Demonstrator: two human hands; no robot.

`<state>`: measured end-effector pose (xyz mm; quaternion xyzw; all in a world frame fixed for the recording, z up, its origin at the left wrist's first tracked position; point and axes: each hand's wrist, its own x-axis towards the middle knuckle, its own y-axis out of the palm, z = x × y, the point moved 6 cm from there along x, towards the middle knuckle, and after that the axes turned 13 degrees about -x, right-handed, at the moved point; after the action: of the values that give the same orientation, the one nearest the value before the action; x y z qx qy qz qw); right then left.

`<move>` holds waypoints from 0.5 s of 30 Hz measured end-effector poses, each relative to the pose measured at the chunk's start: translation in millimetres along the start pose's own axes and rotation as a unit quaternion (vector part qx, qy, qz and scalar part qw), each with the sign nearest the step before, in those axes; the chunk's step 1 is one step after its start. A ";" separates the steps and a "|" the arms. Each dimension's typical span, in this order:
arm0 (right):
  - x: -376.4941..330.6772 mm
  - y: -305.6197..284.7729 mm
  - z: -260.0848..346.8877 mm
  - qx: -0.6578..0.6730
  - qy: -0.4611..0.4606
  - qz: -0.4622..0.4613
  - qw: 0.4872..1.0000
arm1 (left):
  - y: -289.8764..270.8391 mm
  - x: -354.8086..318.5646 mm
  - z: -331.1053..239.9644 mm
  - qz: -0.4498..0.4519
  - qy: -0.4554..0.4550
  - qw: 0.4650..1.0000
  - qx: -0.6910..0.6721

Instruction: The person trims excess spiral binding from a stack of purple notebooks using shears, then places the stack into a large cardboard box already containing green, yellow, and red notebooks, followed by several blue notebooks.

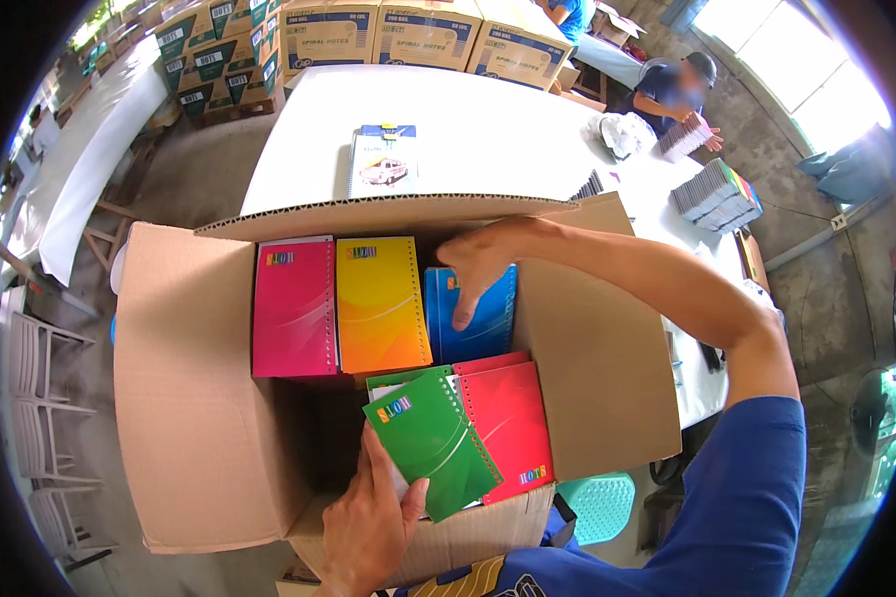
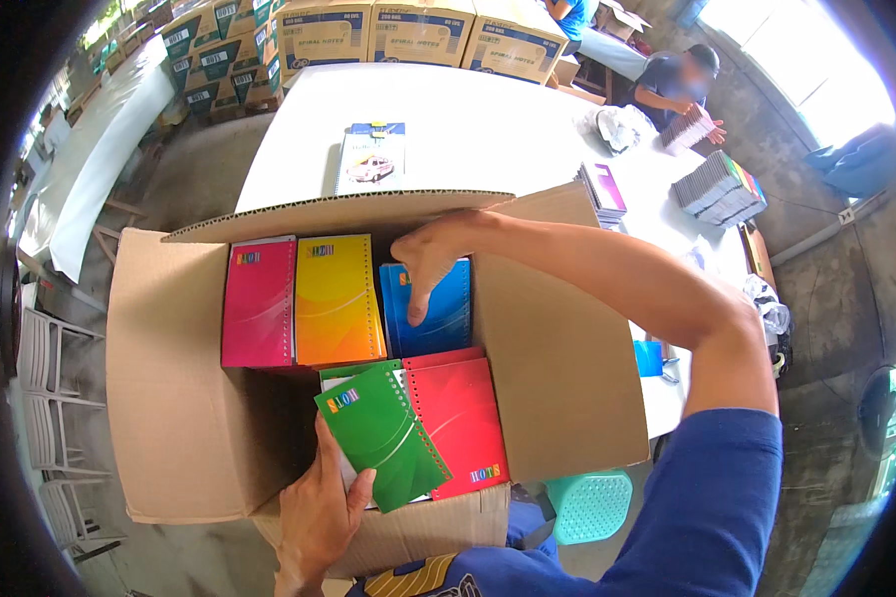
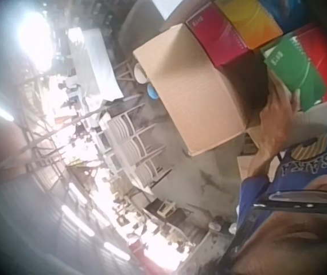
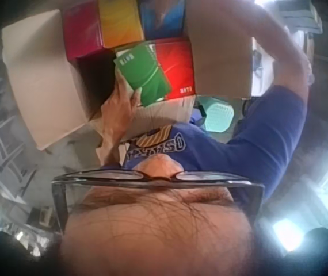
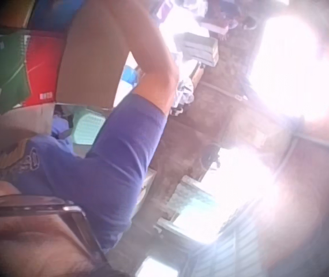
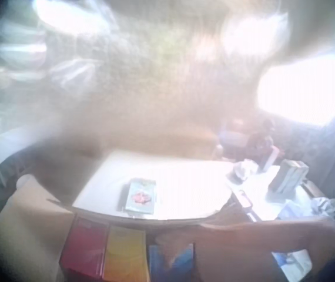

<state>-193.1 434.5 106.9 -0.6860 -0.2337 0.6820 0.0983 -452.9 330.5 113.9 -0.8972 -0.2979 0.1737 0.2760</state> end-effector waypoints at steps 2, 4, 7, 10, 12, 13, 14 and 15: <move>-28.4 -9.9 6.7 -0.018 -0.004 -0.088 0.996 | -0.3 -0.5 2.0 0.002 -0.013 1.000 -0.004; -58.3 -16.4 7.9 -0.045 -0.008 -0.220 0.975 | 1.6 -0.1 5.4 0.007 -0.018 1.000 -0.007; -114.0 -25.2 15.6 -0.047 0.005 -0.315 0.948 | 0.1 -1.3 5.6 -0.012 0.002 1.000 -0.007; -177.6 -25.4 5.4 -0.084 -0.046 -0.503 0.859 | -2.9 -2.1 2.9 -0.004 -0.030 1.000 -0.005; -206.6 -10.5 -28.2 0.074 0.009 -0.482 0.873 | -1.4 -1.9 3.9 -0.006 -0.030 0.999 -0.014; -236.8 8.9 -34.9 0.195 0.033 -0.470 0.860 | 1.7 1.2 1.5 0.015 -0.001 0.999 -0.029; -230.4 22.9 -62.5 0.242 -0.004 -0.502 0.830 | 0.8 -1.5 3.8 -0.006 -0.031 0.999 -0.008; -236.1 47.5 -81.9 0.305 -0.002 -0.520 0.798 | 0.9 -1.7 4.4 -0.007 -0.030 1.000 -0.004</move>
<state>-94.4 300.9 299.6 -0.3949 -0.3355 0.5655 0.6416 -455.9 330.5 110.1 -0.8903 -0.3136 0.1976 0.2645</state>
